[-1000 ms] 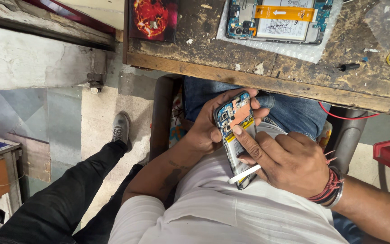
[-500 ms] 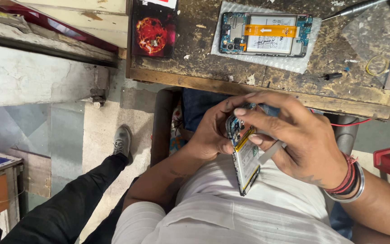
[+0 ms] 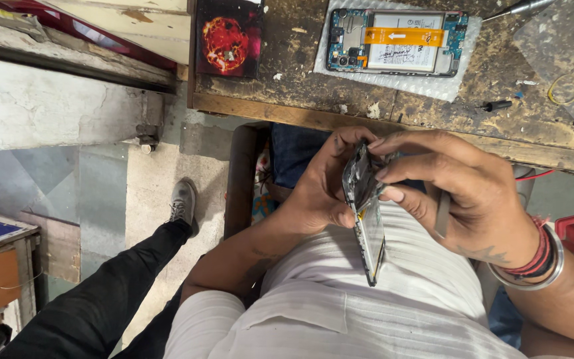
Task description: The person sits at a repair bench holding an opened smartphone on their lap and uses a long metal pry tool to work around the battery and internal components, prying at the frame and lifting at the battery and board. A second disassembled phone lies on the bench beside them throughout.
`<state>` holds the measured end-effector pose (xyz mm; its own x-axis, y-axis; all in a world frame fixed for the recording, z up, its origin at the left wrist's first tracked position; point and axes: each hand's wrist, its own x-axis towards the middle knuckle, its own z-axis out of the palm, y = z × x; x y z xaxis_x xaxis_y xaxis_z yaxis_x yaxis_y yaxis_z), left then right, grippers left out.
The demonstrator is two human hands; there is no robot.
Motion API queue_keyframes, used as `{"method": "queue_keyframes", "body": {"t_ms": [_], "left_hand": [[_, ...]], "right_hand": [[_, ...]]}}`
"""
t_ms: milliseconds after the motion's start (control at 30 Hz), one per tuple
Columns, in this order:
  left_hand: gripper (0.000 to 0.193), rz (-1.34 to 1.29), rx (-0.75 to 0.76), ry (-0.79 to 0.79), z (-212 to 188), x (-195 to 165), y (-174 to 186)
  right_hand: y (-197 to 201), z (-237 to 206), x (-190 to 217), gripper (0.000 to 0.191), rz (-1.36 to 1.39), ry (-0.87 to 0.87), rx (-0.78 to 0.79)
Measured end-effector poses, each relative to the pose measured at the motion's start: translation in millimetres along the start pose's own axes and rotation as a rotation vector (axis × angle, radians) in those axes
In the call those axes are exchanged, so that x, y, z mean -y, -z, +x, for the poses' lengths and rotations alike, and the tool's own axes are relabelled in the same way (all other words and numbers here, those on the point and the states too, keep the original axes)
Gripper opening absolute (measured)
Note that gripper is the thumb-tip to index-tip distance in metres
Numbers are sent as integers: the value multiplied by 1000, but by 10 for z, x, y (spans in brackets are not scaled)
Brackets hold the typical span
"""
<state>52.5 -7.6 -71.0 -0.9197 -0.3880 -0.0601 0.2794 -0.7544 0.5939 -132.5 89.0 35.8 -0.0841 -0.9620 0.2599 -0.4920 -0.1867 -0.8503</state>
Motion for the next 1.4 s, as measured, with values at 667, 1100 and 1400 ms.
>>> {"method": "queue_keyframes", "body": {"t_ms": [667, 1100, 1400], "left_hand": [[113, 302, 184, -95, -114, -132, -194], [106, 825, 108, -414, -157, -269, -190], [102, 1098, 71, -563, -163, -305, -103]], "right_hand": [[90, -210, 37, 16, 39, 42, -38], [104, -745, 18, 29, 501, -364, -371], [158, -1143, -397, 43, 632, -279, -380]]}}
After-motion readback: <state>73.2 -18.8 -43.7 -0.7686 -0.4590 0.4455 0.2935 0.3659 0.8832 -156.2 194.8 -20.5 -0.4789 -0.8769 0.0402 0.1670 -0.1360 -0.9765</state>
